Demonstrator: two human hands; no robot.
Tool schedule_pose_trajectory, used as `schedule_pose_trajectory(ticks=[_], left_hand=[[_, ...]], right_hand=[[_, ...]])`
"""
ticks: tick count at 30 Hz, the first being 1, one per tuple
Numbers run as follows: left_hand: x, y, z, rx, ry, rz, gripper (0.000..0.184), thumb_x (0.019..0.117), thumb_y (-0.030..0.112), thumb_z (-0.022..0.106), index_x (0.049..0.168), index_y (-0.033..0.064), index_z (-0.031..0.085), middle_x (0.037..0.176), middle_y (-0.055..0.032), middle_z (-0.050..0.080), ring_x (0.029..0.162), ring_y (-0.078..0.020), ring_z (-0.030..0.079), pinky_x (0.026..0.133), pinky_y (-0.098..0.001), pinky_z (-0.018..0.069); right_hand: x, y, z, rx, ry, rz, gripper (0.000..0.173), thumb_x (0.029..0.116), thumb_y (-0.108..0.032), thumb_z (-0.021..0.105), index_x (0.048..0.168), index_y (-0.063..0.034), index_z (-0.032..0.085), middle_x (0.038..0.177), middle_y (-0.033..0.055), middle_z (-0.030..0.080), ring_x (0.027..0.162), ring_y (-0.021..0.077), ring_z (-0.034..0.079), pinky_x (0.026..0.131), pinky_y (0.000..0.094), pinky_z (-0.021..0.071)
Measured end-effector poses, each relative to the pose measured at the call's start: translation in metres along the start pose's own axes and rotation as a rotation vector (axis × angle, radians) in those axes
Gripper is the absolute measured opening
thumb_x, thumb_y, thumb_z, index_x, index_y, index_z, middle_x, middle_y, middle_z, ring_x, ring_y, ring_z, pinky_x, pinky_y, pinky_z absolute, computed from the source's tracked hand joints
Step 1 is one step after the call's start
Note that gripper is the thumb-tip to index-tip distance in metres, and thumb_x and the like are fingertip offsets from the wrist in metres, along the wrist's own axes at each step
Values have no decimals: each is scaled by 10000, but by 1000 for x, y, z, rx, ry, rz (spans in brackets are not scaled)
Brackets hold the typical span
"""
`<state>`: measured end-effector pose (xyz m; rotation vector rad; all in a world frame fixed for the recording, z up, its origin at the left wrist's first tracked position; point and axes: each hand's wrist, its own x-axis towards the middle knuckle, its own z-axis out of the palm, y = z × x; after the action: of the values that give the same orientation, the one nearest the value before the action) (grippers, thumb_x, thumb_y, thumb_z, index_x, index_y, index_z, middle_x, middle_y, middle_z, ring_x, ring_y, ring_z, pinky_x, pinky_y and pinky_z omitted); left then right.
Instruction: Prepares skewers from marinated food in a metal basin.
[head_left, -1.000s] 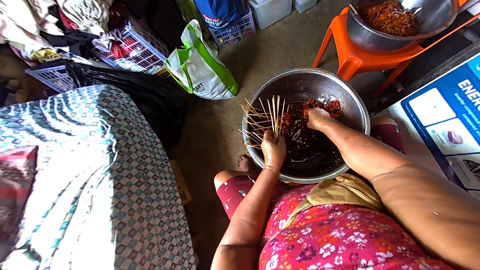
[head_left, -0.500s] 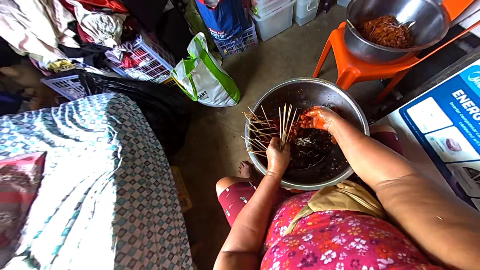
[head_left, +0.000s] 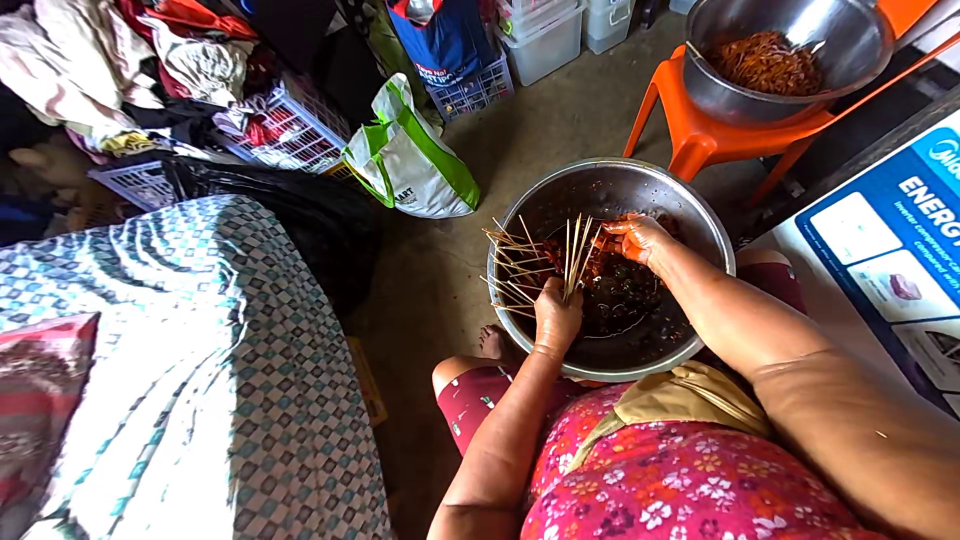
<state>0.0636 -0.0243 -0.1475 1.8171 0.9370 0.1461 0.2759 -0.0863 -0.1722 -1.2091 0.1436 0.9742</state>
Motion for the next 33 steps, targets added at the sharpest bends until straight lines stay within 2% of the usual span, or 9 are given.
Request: schedule_pose_trajectory(ticks=[6,10,15,20,25,33], left_hand=[[1,1,0,34,9,-31,257,982,127,625,1196,-15,617,837,-112,675,696,-188,663,706,-377,572],[1,1,-1,43,14,-27,239,983,128,621,1173,-18,621,829,-112,672,690,-181,661,705,-373,571],[1,-1,0,16,12,-14,234,980,127,629,1164,-17,619,795,-98,663,656,-174,647,669,-362,563],[-1,-1,0,-7,12,12,218,971,116,636,1144,-17,621,759,-84,654,627,-159,636,644,-348,558],[-1,-3,1,-23,26,38,194,965,114,634,1115,-8,623,732,-71,645,605,-147,626,618,-339,550],[0,-3,1,6,32,20,228,968,118,639,1152,-15,624,756,-89,656,630,-168,640,644,-357,560]], right_hand=[[-5,-6,0,-39,-83,33,204,1071,-127,500,1243,-17,494,989,117,619,834,224,674,795,387,603],[-11,-9,0,-86,-130,36,186,1052,-37,375,1199,-32,490,991,98,614,858,204,659,815,373,577],[-7,-7,-2,-100,-104,-14,204,1021,32,465,1214,-11,514,962,87,595,810,195,658,811,386,598],[-7,-6,-1,-39,-62,-33,166,995,54,498,1137,-30,491,929,78,569,764,186,636,767,378,602],[1,-4,-4,-2,-17,-51,195,978,74,511,1163,16,491,934,134,603,771,246,679,778,430,623],[-9,-5,2,-71,-22,-50,251,953,104,541,1170,-4,475,968,112,590,785,215,671,770,402,621]])
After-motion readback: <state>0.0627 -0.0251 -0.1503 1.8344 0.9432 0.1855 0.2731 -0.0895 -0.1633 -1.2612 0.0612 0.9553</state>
